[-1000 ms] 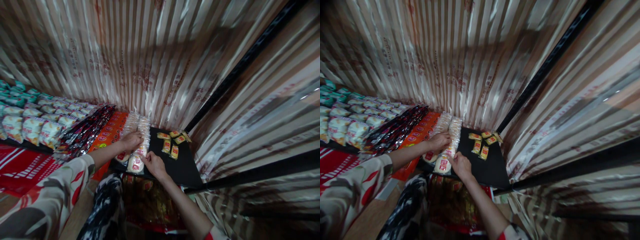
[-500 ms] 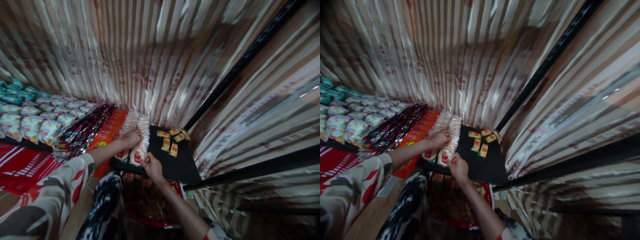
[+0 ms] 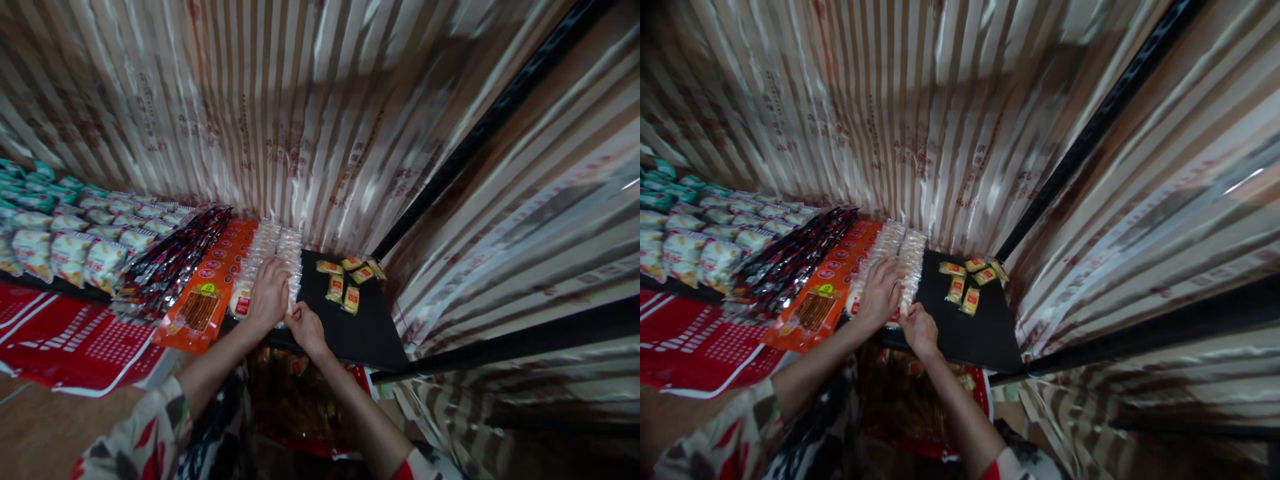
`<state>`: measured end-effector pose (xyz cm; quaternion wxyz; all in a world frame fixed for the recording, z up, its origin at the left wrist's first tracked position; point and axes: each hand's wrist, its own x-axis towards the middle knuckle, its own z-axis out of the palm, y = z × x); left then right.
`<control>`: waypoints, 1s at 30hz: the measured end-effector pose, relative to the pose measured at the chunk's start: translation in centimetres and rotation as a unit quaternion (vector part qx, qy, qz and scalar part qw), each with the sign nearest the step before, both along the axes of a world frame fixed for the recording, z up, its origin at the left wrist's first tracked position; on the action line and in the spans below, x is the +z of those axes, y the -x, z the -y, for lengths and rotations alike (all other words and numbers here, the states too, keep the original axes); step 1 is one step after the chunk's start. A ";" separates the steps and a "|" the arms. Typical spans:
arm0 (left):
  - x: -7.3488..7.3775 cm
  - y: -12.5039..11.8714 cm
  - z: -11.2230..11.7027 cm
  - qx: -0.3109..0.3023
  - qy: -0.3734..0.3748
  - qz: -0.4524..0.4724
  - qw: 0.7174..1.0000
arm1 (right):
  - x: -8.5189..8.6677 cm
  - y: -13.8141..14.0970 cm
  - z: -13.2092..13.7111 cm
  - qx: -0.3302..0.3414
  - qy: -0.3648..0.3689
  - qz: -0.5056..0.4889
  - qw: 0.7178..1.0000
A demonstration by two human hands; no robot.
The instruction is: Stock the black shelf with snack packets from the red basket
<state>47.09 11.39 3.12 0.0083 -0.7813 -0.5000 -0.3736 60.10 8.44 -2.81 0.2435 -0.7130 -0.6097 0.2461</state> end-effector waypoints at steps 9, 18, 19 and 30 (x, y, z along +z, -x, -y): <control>-6.1 -0.6 3.1 0.205 0.037 0.052 0.977 | -2.2 0.1 1.0 0.005 -0.095 -0.161 0.982; -6.1 -1.5 2.6 0.194 0.093 0.030 0.976 | -1.9 1.0 1.4 -0.041 -0.098 -0.214 0.971; -6.1 -1.3 2.7 0.190 0.085 0.037 0.977 | -1.7 1.0 1.5 -0.051 -0.103 -0.220 0.969; -6.9 2.3 -1.5 0.274 0.109 0.269 0.917 | -1.9 1.7 -3.7 -0.137 -0.142 -0.197 0.960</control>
